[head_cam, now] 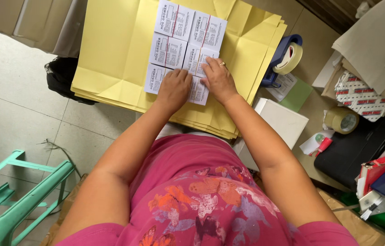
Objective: The person organizes and stacks small printed booklets, sorts through a pile of printed sheets, and then wraps a stack of booklets in paper by hand, securing the wrap by folding and tucking it into itself.
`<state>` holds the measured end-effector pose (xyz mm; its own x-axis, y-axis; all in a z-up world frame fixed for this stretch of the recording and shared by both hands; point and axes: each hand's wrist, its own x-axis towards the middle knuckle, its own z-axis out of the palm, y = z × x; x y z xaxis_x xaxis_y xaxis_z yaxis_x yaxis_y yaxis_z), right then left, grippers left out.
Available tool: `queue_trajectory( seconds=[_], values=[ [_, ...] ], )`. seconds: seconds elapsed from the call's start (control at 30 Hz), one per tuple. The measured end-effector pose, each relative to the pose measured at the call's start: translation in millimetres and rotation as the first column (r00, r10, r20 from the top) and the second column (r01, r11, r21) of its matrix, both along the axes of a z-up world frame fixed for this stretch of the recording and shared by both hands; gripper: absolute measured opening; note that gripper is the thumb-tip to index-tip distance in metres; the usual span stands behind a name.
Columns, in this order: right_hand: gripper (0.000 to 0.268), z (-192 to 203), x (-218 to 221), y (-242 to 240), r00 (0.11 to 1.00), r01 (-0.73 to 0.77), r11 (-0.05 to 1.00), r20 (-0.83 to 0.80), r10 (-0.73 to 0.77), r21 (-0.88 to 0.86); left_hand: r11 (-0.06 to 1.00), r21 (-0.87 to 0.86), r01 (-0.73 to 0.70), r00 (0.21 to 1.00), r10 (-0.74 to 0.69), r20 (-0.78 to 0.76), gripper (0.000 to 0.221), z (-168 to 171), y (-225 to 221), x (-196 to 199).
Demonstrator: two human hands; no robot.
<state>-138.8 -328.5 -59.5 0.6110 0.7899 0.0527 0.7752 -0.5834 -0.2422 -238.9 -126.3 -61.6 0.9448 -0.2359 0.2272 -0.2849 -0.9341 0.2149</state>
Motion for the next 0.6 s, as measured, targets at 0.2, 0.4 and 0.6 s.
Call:
queue_trajectory(
  seconds=[0.2, 0.4, 0.6],
  values=[
    [0.044, 21, 6, 10, 0.98, -0.103, 0.994, 0.164, 0.108, -0.036, 0.987, -0.007, 0.161, 0.987, -0.161, 0.025, 0.016, -26, -21, -48],
    [0.021, -10, 12, 9, 0.938, -0.171, 0.985, 0.31, 0.153, 0.031, 0.994, 0.018, 0.105, 0.993, -0.104, -0.047, 0.013, 1, -27, -45],
    [0.016, 21, 21, 26, 0.769, -0.44, 0.898, 0.523, 0.368, 0.015, 0.957, 0.206, 0.205, 0.929, -0.124, -0.349, 0.056, 65, -24, -29]
  ],
)
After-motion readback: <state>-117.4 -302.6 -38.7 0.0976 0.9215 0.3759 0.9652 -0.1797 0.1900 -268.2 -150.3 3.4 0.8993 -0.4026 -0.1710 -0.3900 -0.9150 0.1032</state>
